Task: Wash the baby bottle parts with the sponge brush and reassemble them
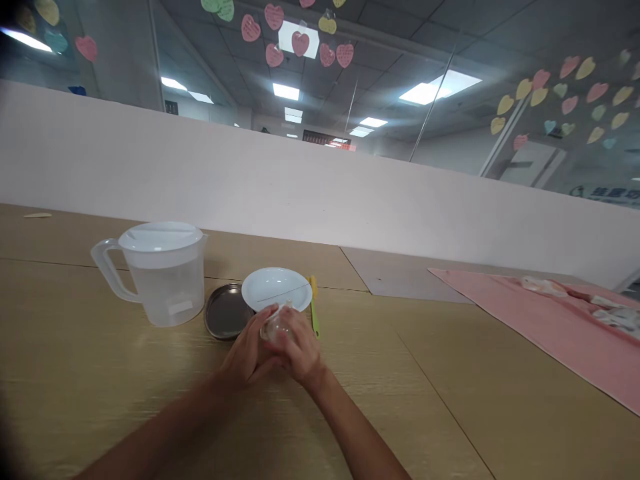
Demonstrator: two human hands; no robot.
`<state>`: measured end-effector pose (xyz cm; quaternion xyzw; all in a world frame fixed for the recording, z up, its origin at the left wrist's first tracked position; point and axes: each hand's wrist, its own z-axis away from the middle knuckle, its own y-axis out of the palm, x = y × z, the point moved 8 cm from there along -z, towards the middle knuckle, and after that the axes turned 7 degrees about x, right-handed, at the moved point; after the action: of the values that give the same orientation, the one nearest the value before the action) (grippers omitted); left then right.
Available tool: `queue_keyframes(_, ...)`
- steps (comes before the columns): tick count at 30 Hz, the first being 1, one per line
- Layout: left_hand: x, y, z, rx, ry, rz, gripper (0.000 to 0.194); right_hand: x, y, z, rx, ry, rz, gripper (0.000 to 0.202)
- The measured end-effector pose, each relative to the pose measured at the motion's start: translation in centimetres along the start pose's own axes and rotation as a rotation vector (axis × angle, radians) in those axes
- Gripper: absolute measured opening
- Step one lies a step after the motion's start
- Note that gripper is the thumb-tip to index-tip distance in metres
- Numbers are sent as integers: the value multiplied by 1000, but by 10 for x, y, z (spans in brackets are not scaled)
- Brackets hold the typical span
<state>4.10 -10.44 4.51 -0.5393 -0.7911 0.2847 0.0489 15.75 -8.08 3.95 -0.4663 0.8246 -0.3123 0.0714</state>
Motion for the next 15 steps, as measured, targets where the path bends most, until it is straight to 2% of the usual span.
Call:
queue_keyframes(4,22,4,3,23,-224,-49,71,-9,-34,-10,-344,156,-79,34)
queue_keyframes(7,34,11,4,56,-328,-75,68,-10,-41,-18,-455,192,-174,32)
queue_keyframes(9,38,16,5,79,-352,-79,65,-12,-33,-23,-419,208,-284,31)
queue_keyframes(13,44,21,8,93,-378,-88,56,-25,-1,-24,-166,361,-418,30)
queue_keyframes(15,45,22,9,92,-379,-84,54,-29,7,-20,-105,413,-421,33)
